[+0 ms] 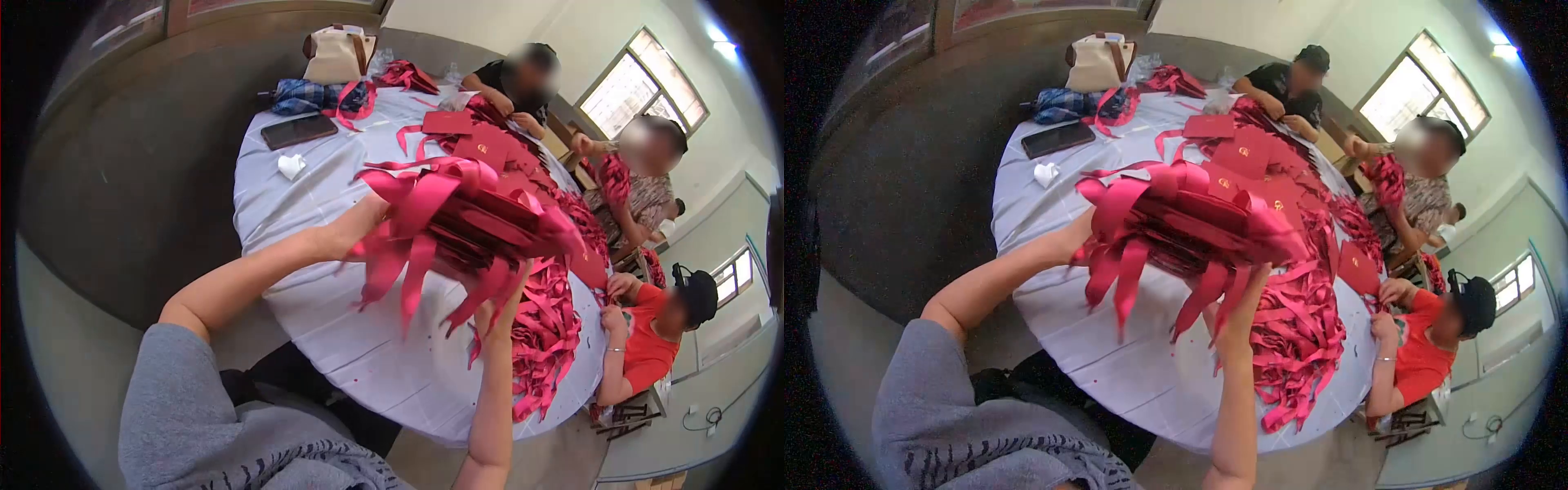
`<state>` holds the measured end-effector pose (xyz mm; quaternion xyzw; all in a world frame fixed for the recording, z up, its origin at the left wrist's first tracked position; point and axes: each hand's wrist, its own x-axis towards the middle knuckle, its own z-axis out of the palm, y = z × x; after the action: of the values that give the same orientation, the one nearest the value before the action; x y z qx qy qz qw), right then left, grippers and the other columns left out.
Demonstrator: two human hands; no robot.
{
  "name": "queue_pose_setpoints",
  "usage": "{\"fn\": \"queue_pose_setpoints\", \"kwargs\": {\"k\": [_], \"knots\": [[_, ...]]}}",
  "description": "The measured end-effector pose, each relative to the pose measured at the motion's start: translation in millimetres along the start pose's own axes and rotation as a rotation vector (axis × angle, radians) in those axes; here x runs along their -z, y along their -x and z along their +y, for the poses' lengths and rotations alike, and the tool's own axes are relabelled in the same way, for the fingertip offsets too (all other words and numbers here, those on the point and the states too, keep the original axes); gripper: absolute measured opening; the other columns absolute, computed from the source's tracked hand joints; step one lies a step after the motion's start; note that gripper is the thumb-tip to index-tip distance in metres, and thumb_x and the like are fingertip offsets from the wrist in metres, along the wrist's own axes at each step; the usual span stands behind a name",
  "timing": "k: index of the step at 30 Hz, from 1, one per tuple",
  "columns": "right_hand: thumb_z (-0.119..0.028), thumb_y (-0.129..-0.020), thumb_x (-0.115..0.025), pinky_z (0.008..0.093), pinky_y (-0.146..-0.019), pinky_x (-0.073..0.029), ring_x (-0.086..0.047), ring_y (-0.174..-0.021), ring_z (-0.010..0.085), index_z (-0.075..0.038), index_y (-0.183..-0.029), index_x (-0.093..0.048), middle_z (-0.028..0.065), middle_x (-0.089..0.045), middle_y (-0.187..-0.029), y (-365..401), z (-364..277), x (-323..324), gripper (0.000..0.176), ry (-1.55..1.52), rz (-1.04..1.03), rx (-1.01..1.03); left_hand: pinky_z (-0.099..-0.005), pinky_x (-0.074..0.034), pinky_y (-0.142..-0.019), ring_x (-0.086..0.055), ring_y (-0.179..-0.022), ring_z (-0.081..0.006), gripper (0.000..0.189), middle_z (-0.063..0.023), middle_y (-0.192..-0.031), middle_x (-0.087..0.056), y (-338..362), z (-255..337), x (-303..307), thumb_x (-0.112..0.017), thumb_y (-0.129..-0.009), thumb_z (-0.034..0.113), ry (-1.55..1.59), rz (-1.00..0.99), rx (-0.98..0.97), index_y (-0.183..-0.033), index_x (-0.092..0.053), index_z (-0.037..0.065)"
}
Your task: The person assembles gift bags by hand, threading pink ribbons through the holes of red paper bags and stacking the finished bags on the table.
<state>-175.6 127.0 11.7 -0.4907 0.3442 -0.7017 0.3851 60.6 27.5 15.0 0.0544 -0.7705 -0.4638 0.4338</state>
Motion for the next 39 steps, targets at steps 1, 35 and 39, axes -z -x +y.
{"fn": "queue_pose_setpoints", "kwargs": {"k": [1, 35, 39], "knots": [[-0.009, -0.074, -0.078, 0.0416, -0.096, -0.046, -0.047, -0.113, 0.0241, -0.008, -0.136, -0.026, 0.0118, -0.040, -0.129, 4.1, 11.0, 1.9, 0.080, 0.592, -0.106, 0.263, -0.0314, -0.043, -0.094, -0.051, -0.108, -0.0148, 0.041, -0.0096, -0.121, -0.055, 3.1, -6.4, 1.6, -0.061, -0.087, 0.013, -0.020, -0.073, 0.019, -0.124, -0.048, 0.000], [-0.001, -0.086, -0.055, 0.0254, -0.057, -0.045, -0.056, -0.067, 0.0120, 0.001, -0.108, -0.053, 0.0055, -0.059, -0.085, 19.3, 72.0, 18.1, 0.022, 0.700, -0.177, -0.310, -0.0249, -0.053, -0.080, -0.066, -0.086, -0.0120, 0.039, -0.0101, -0.102, -0.067, -50.5, 8.8, 47.6, -0.070, -0.082, 0.023, 0.608, 0.123, 0.905, -0.109, -0.059, -0.003], [-0.002, -0.089, -0.054, 0.0215, -0.054, -0.048, -0.058, -0.065, 0.0095, 0.004, -0.109, -0.054, 0.0069, -0.059, -0.085, 16.3, 60.5, -0.5, 0.021, 0.568, -0.101, -0.320, -0.0261, -0.054, -0.082, -0.066, -0.087, -0.0132, 0.033, -0.0083, -0.102, -0.067, -121.4, -11.7, 101.5, -0.072, -0.081, 0.019, 0.483, 0.235, 0.649, -0.106, -0.062, 0.000]]}}
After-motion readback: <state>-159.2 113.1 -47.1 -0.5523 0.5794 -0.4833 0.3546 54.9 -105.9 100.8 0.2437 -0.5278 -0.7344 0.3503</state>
